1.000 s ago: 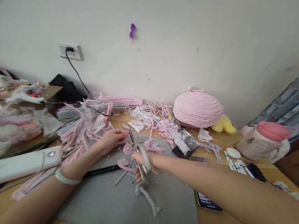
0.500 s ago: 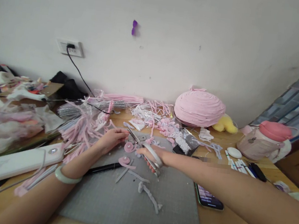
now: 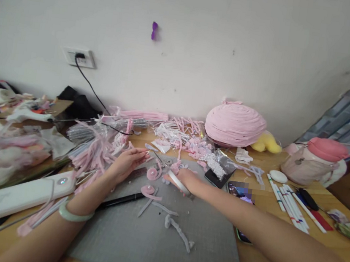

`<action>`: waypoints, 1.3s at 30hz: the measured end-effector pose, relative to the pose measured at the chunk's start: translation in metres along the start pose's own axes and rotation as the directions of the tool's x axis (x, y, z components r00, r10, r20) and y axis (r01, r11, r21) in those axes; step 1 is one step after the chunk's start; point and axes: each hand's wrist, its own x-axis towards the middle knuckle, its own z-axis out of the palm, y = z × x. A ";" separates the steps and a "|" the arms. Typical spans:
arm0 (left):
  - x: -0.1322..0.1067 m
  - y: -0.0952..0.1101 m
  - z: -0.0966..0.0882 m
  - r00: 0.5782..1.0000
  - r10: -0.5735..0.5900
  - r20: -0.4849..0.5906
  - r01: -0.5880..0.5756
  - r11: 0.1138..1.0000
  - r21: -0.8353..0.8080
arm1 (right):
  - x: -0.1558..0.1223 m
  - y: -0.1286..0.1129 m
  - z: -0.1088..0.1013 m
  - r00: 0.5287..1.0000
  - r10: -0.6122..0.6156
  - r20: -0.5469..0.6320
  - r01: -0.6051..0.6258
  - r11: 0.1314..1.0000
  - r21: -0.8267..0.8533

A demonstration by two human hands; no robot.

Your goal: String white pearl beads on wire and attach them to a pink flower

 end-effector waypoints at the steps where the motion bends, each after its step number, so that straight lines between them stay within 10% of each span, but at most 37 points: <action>1: -0.002 0.000 0.002 1.000 0.004 0.011 -0.004 1.000 -0.009 | 0.001 0.003 -0.001 0.999 -0.024 -0.039 0.022 0.999 -0.043; 10: -0.035 -0.005 0.034 0.993 -0.009 0.114 0.009 1.000 0.000 | -0.012 0.004 -0.002 0.919 -0.237 -0.314 0.188 0.966 -0.179; 17: -0.047 -0.015 0.047 0.990 0.029 0.140 -0.044 0.993 0.108 | -0.013 -0.012 0.021 0.819 -0.333 -0.468 0.516 0.783 0.346; 31: -0.045 -0.021 0.041 0.959 0.190 0.210 -0.269 0.845 0.463 | -0.009 -0.006 0.042 0.741 -0.276 -0.612 0.563 0.751 0.343; 39: -0.044 -0.021 0.038 0.946 0.183 0.268 -0.307 0.774 0.555 | -0.006 -0.006 0.041 0.803 -0.271 -0.531 0.517 0.759 0.395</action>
